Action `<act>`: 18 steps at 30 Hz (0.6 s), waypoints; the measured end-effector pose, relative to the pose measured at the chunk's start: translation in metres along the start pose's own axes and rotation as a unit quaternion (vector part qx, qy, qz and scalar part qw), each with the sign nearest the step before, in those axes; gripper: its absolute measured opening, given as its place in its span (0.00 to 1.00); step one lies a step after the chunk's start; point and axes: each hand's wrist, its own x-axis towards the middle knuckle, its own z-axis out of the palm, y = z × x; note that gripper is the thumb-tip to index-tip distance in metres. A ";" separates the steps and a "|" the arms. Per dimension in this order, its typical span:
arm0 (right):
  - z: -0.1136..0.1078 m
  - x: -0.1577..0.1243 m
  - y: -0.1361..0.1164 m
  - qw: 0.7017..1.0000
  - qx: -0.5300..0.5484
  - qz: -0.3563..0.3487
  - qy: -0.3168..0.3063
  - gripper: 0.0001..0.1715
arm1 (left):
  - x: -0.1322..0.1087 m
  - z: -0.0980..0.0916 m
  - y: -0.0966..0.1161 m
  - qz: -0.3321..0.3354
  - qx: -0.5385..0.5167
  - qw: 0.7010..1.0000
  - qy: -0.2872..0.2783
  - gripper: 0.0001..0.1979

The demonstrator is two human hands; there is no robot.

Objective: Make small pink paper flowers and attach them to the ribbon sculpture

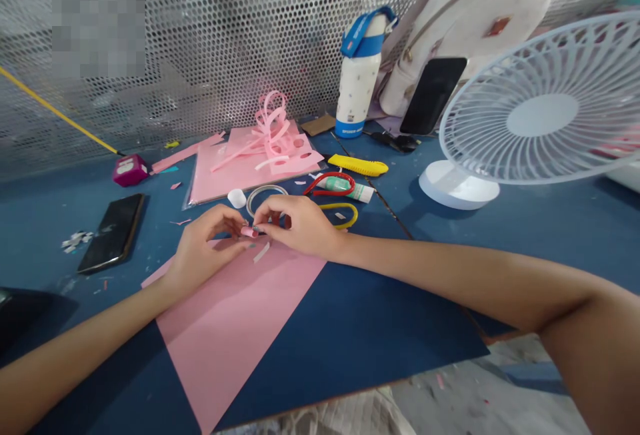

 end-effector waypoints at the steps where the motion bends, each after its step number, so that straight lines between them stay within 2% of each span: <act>1: 0.000 -0.001 0.000 1.000 -0.009 -0.009 0.004 0.01 | 0.000 0.000 0.001 -0.008 -0.004 1.000 0.000 0.10; 4: 0.001 -0.002 0.000 0.998 -0.039 -0.043 0.008 0.02 | 0.000 0.002 0.001 -0.022 -0.005 1.000 -0.002 0.07; 8: 0.001 -0.002 0.001 0.996 -0.060 -0.064 -0.006 0.02 | 0.000 0.003 0.002 0.003 -0.015 1.000 -0.003 0.04; 10: 0.001 -0.002 0.002 0.996 -0.061 -0.059 -0.013 0.02 | 0.000 0.003 0.003 0.017 -0.025 1.000 -0.009 0.03; 14: 0.000 0.000 0.001 0.998 -0.050 -0.042 -0.020 0.02 | 0.001 0.000 0.004 0.047 -0.012 0.999 -0.024 0.10; 18: -0.001 0.000 0.000 0.999 -0.030 -0.020 -0.033 0.01 | 0.001 0.000 0.004 0.070 0.018 0.997 -0.008 0.10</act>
